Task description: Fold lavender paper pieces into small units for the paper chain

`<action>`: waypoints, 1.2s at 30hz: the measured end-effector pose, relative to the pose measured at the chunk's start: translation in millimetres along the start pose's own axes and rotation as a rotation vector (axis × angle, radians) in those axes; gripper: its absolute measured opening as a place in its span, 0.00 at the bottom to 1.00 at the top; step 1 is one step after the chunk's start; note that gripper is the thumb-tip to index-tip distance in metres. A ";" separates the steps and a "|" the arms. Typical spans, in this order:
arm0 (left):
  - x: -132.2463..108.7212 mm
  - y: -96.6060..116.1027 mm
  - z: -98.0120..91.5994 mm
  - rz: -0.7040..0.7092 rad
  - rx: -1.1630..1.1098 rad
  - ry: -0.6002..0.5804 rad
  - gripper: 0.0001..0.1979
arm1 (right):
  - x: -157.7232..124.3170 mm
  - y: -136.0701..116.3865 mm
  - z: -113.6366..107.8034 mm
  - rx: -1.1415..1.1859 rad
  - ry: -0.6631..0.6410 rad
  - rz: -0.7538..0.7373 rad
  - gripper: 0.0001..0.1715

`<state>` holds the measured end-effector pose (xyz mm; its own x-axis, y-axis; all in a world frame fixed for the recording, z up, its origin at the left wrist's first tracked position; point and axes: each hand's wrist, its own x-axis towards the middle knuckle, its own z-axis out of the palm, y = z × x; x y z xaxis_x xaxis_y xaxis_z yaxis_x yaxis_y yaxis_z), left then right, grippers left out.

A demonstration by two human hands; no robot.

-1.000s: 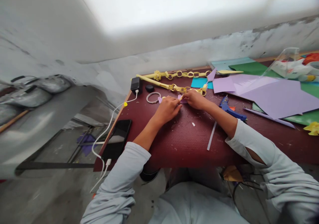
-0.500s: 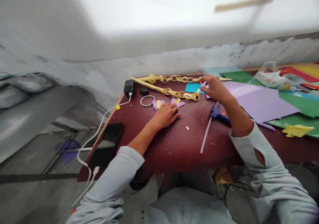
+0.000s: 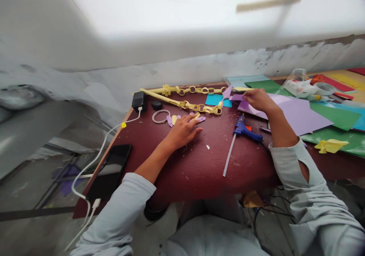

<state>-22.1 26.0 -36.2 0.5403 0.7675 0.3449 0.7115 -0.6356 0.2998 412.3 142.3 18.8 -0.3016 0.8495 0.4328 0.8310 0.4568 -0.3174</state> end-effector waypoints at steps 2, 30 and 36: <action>0.9 1.7 0.7 0.005 -0.119 0.045 0.20 | -0.7 -14.9 -6.7 0.117 0.139 0.038 0.16; 8.4 26.5 6.4 -0.259 -1.218 0.249 0.43 | -30.6 -160.5 77.2 0.860 -0.150 -0.136 0.19; 7.5 23.5 6.4 -0.348 -1.250 0.220 0.56 | -34.1 -168.6 78.8 1.165 -0.372 -0.032 0.32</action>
<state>1.5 17.3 -32.3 0.2458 0.9516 0.1842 -0.1599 -0.1476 0.9760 245.6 57.1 -8.9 -0.5884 0.7698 0.2473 -0.0370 0.2799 -0.9593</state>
